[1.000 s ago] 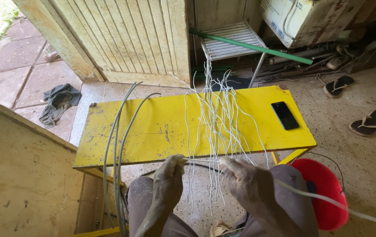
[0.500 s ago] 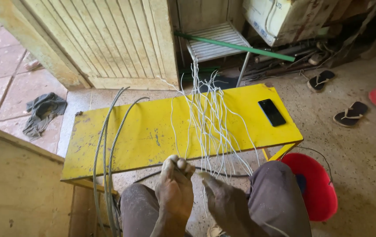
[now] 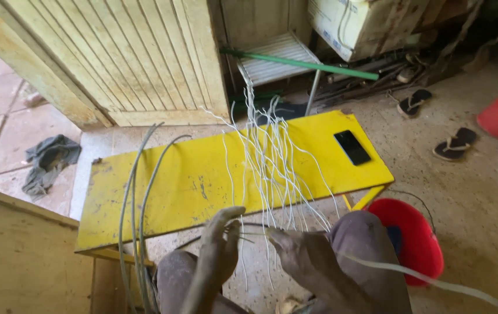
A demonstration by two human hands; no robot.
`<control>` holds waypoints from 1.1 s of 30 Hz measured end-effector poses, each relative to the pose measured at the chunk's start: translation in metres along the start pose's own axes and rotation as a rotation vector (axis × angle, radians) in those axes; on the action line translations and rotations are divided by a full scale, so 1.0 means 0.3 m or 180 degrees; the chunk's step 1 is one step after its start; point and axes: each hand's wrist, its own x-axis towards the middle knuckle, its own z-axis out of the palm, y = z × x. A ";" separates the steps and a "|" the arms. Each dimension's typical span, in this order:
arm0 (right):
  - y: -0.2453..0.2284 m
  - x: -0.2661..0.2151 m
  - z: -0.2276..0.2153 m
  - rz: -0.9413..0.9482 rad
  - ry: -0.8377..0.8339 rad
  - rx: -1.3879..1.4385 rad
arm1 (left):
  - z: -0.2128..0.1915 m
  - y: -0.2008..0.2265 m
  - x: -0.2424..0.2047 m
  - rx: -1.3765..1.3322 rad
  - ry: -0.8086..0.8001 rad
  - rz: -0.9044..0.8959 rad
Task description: The person sits at a yellow table and strips the white insulation from multiple wires by hand. They pull the insulation off the metal core and place the stripped wires on the table surface.
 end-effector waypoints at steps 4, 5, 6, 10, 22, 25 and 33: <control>0.015 0.020 -0.044 -0.0427 -0.0133 -0.0346 | -0.067 0.085 0.008 0.2396 -0.2314 0.0130; 0.033 0.037 -0.042 -0.0467 -0.0110 -0.0347 | -0.068 0.056 0.008 0.2417 -0.2272 0.0133; 0.041 0.039 -0.031 -0.0563 -0.0202 -0.0408 | -0.074 0.024 -0.008 0.2293 -0.2270 0.0227; 0.048 0.057 -0.048 -0.0819 0.0016 -0.0163 | -0.079 -0.020 -0.051 0.2100 -0.2236 0.0168; 0.063 0.001 -0.063 0.0208 0.0542 -0.0016 | 0.127 -0.145 -0.129 -0.1202 0.0157 -0.0659; -0.023 -0.002 -0.044 0.0818 0.0164 0.0398 | 0.174 -0.031 -0.102 -0.2166 0.0680 -0.0289; -0.104 -0.005 0.021 0.1211 0.0244 0.0836 | 0.191 0.234 -0.030 -0.4272 0.1433 -0.1758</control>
